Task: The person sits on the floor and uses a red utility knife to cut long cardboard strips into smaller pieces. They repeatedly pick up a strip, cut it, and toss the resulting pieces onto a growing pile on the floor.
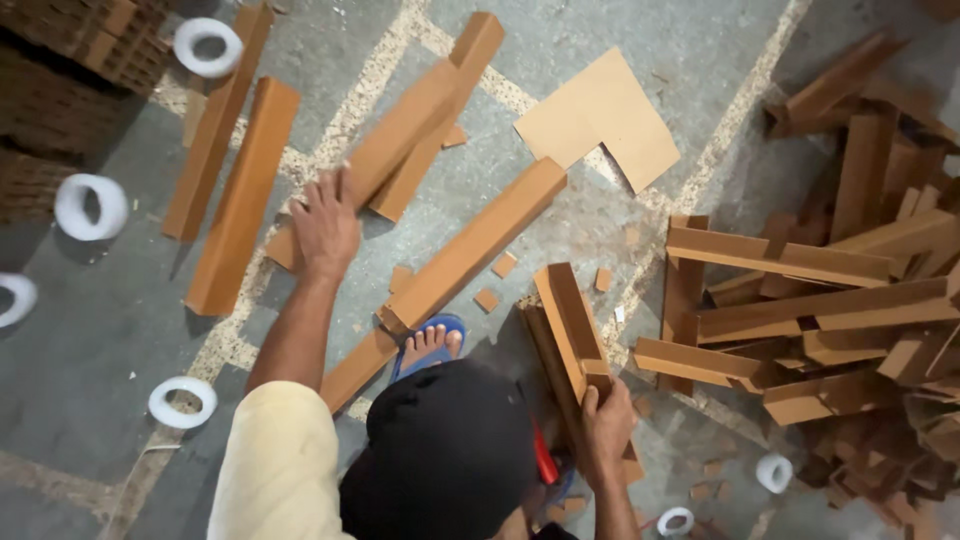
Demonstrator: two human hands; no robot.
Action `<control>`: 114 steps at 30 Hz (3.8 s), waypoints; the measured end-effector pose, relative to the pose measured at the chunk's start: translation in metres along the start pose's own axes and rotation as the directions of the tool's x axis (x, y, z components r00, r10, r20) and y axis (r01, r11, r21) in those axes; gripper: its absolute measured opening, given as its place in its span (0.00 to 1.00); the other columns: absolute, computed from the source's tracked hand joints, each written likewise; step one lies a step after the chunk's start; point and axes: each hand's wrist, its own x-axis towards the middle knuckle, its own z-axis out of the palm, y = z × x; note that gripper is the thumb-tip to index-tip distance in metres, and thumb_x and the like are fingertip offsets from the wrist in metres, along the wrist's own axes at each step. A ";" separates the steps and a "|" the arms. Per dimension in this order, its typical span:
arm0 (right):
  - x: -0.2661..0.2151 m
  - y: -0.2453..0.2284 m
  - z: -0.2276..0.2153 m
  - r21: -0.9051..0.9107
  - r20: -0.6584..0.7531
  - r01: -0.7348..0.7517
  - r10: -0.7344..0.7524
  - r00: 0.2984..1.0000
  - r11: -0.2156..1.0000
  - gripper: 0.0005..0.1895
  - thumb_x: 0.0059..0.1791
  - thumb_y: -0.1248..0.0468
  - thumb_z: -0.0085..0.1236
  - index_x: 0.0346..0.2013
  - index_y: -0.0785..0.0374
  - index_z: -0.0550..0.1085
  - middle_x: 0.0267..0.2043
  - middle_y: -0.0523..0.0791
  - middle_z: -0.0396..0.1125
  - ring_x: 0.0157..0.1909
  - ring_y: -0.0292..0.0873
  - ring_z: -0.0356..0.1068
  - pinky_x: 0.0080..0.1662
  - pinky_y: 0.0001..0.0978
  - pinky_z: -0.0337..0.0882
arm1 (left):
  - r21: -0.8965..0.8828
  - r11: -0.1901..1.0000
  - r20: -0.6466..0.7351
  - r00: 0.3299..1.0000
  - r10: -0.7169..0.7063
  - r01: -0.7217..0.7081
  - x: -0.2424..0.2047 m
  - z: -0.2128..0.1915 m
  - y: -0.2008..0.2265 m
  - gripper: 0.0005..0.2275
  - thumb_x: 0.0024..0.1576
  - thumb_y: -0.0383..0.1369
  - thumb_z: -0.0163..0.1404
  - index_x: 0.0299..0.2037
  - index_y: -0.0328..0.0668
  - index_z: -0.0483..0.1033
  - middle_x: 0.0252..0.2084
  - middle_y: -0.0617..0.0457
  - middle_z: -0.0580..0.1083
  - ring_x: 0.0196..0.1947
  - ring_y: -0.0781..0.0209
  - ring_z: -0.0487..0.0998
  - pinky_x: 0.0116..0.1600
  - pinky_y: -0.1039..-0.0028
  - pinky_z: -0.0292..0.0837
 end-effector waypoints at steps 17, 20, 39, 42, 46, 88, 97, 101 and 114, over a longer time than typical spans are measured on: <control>-0.001 0.055 0.021 -0.020 -0.062 0.188 -0.189 0.980 0.982 0.19 0.50 0.61 0.53 0.53 0.65 0.73 0.45 0.59 0.70 0.49 0.66 0.69 0.51 0.57 0.67 | -0.548 0.829 0.112 0.973 0.202 -0.109 -0.072 -0.077 0.091 0.39 0.51 0.53 0.62 0.66 0.37 0.59 0.67 0.38 0.66 0.58 0.37 0.74 0.54 0.51 0.74; -0.010 0.056 0.016 0.019 -0.055 0.181 -0.180 0.982 0.983 0.17 0.51 0.62 0.51 0.52 0.65 0.74 0.46 0.59 0.71 0.50 0.66 0.69 0.51 0.57 0.67 | -0.429 0.845 0.072 0.921 0.384 -0.318 -0.100 -0.072 0.131 0.43 0.49 0.49 0.63 0.71 0.39 0.55 0.70 0.34 0.59 0.57 0.38 0.69 0.51 0.46 0.71; -0.014 0.051 0.009 -0.036 0.022 0.096 -0.095 0.995 0.995 0.20 0.50 0.58 0.54 0.55 0.64 0.74 0.52 0.58 0.71 0.54 0.64 0.69 0.55 0.54 0.68 | -0.773 0.633 0.205 0.927 0.314 -0.043 -0.102 -0.012 0.103 0.30 0.60 0.47 0.53 0.69 0.42 0.61 0.62 0.38 0.69 0.63 0.38 0.69 0.63 0.45 0.63; -0.014 0.044 0.008 0.006 0.005 0.130 -0.130 0.991 0.991 0.21 0.50 0.59 0.53 0.56 0.63 0.74 0.53 0.58 0.71 0.55 0.63 0.70 0.56 0.52 0.68 | -0.735 0.678 0.259 0.924 0.282 -0.001 -0.067 -0.005 0.095 0.28 0.62 0.51 0.52 0.68 0.46 0.64 0.64 0.42 0.70 0.65 0.41 0.69 0.66 0.47 0.64; -0.010 0.052 0.017 -0.008 -0.002 0.106 -0.106 0.994 0.994 0.23 0.50 0.59 0.54 0.58 0.65 0.73 0.53 0.59 0.71 0.55 0.63 0.70 0.56 0.51 0.69 | -0.441 0.896 -0.089 0.992 -0.095 0.046 -0.012 0.030 0.097 0.30 0.47 0.42 0.56 0.62 0.46 0.65 0.59 0.49 0.72 0.63 0.47 0.71 0.59 0.45 0.68; 0.005 0.076 0.036 0.035 0.062 0.009 -0.011 0.998 0.999 0.20 0.52 0.59 0.56 0.56 0.64 0.74 0.48 0.57 0.75 0.51 0.58 0.76 0.53 0.46 0.72 | -0.522 0.757 0.377 0.902 -0.208 0.393 -0.096 0.050 -0.101 0.34 0.49 0.42 0.60 0.67 0.44 0.61 0.60 0.37 0.66 0.62 0.36 0.66 0.62 0.44 0.61; 0.006 0.060 0.029 0.015 0.093 0.059 -0.060 0.994 0.998 0.21 0.49 0.60 0.57 0.55 0.65 0.72 0.50 0.58 0.74 0.52 0.60 0.74 0.52 0.48 0.70 | -0.410 0.756 0.271 0.859 -0.434 0.511 -0.002 0.081 -0.171 0.13 0.60 0.37 0.55 0.52 0.44 0.76 0.58 0.42 0.74 0.60 0.40 0.72 0.63 0.48 0.65; 0.007 0.060 0.027 0.032 0.089 0.011 -0.014 0.996 0.999 0.18 0.51 0.60 0.56 0.53 0.65 0.74 0.47 0.57 0.75 0.50 0.59 0.75 0.52 0.47 0.71 | -0.860 0.458 0.044 0.926 -0.375 0.226 -0.021 0.105 -0.157 0.11 0.64 0.30 0.49 0.53 0.35 0.74 0.47 0.36 0.77 0.49 0.36 0.78 0.50 0.55 0.72; 0.007 0.061 0.031 -0.038 0.007 0.031 -0.031 0.999 0.999 0.21 0.50 0.59 0.57 0.56 0.63 0.74 0.49 0.59 0.73 0.52 0.64 0.72 0.51 0.51 0.70 | -0.823 0.366 0.337 0.893 -0.299 0.434 -0.168 0.163 -0.122 0.14 0.64 0.38 0.44 0.42 0.35 0.78 0.41 0.36 0.78 0.45 0.35 0.79 0.49 0.56 0.72</control>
